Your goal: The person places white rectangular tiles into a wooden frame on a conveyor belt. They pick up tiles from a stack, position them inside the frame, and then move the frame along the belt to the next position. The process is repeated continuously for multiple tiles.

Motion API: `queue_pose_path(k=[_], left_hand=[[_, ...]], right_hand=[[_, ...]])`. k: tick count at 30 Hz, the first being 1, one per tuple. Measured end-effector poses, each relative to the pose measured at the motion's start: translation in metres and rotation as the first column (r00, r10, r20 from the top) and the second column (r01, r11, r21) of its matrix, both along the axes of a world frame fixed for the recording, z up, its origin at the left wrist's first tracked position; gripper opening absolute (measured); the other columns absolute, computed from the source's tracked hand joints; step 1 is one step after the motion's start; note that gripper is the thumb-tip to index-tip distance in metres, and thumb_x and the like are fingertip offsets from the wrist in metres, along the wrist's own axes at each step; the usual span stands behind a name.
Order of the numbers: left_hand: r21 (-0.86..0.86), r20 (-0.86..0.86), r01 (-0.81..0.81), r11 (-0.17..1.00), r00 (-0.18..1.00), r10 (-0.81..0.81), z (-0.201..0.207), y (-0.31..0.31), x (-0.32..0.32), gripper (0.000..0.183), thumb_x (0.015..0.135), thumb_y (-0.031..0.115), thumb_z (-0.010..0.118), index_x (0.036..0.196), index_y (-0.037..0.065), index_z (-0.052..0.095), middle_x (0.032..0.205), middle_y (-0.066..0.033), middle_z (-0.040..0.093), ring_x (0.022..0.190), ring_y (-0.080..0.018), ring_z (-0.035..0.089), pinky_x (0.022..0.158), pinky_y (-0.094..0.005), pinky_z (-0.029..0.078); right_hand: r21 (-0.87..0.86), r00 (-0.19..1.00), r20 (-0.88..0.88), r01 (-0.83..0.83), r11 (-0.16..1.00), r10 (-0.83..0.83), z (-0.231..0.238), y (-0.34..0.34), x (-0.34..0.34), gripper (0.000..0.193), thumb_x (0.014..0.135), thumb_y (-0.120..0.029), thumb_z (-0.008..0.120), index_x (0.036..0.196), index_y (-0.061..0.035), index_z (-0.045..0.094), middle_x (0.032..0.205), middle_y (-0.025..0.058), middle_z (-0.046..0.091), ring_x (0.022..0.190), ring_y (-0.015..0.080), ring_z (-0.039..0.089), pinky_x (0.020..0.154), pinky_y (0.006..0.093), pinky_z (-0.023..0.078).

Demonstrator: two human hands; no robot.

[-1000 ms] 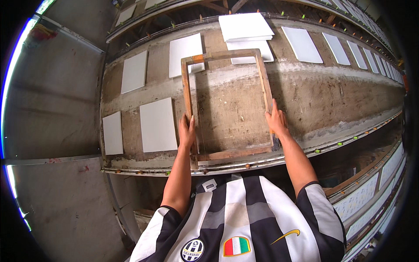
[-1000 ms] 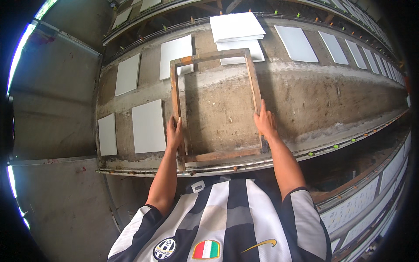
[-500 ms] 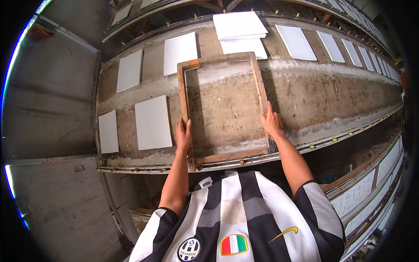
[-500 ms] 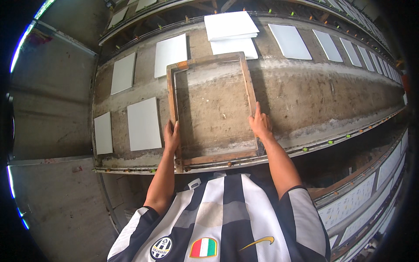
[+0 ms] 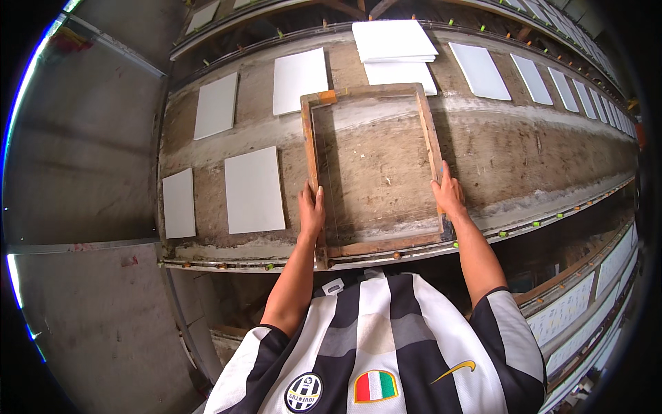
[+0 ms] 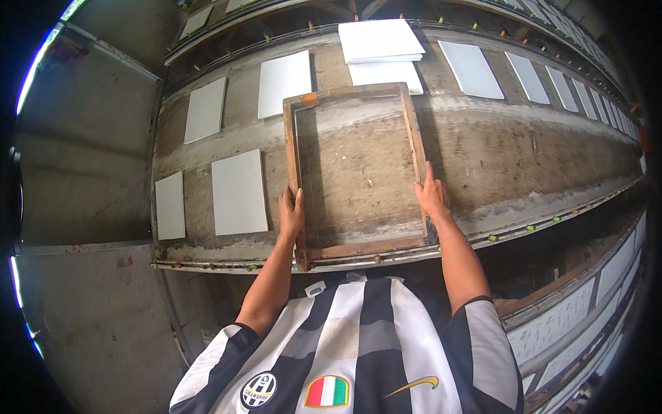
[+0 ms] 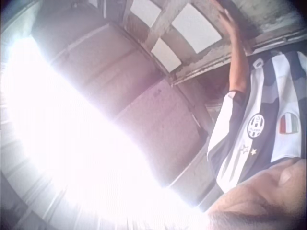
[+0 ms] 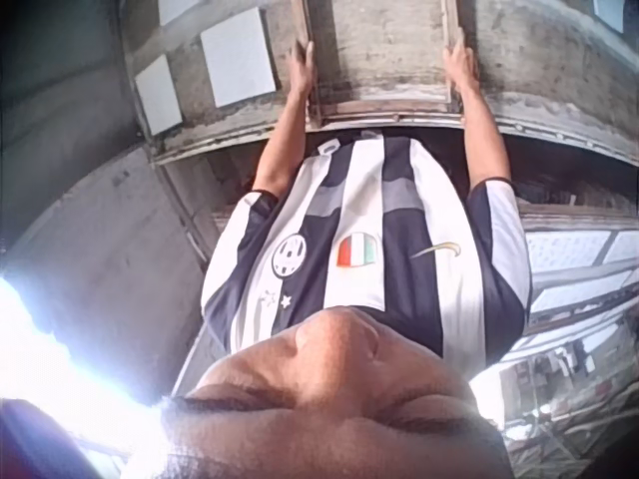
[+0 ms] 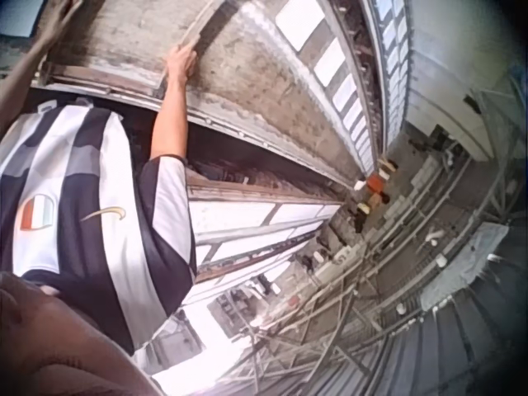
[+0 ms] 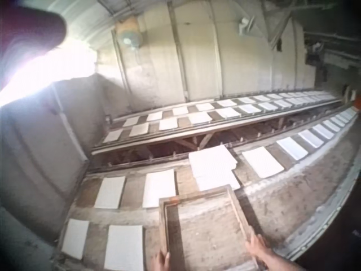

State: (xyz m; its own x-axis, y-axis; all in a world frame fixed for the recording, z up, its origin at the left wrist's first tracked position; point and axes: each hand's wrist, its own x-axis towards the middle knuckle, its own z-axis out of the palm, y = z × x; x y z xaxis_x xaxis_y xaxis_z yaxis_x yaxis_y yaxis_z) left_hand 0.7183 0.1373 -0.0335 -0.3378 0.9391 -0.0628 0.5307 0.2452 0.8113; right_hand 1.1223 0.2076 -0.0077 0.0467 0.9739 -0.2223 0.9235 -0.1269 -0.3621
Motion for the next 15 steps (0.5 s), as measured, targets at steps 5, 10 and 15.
queue_pose_path(k=[5, 10, 15], left_hand=[[0.018, 0.004, -0.015, 1.0, 1.0, 0.015, -0.009, -0.001, 0.001, 0.062, 0.106, 0.036, 0.054, 0.152, -0.002, 0.037, 0.131, -0.0283, 0.05, 0.118, -0.0428, 0.054, 0.101, -0.0459, 0.046], [0.0, -0.166, -0.026, 1.0, 0.986, 0.026, -0.007, -0.004, 0.001, 0.06, 0.104, 0.034, 0.056, 0.15, -0.001, 0.042, 0.126, -0.0267, 0.054, 0.115, -0.0428, 0.052, 0.1, -0.0479, 0.043], [-0.036, -0.252, -0.028, 0.999, 0.968, 0.018, 0.001, -0.003, 0.003, 0.058, 0.103, 0.035, 0.056, 0.148, 0.0, 0.046, 0.125, -0.0255, 0.055, 0.113, -0.0418, 0.051, 0.099, -0.0483, 0.042]], right_hand=[[-0.09, 0.999, 0.011, 0.05, 0.995, -0.049, 0.005, 0.001, -0.003, 0.083, 0.095, -0.031, 0.065, 0.161, -0.0069, 0.021, 0.09, 0.0265, 0.069, 0.081, 0.0425, 0.069, 0.072, 0.0527, 0.054], [-0.151, 0.999, 0.007, 0.052, 0.987, -0.052, 0.011, 0.002, -0.006, 0.083, 0.095, -0.031, 0.065, 0.161, -0.0074, 0.021, 0.095, 0.028, 0.069, 0.085, 0.0425, 0.069, 0.074, 0.052, 0.054], [-0.091, 0.999, 0.055, 0.005, 0.996, 0.0, -0.003, 0.001, -0.001, 0.083, 0.095, -0.032, 0.063, 0.161, -0.004, 0.02, 0.098, 0.0287, 0.07, 0.09, 0.0436, 0.07, 0.078, 0.0524, 0.057]])
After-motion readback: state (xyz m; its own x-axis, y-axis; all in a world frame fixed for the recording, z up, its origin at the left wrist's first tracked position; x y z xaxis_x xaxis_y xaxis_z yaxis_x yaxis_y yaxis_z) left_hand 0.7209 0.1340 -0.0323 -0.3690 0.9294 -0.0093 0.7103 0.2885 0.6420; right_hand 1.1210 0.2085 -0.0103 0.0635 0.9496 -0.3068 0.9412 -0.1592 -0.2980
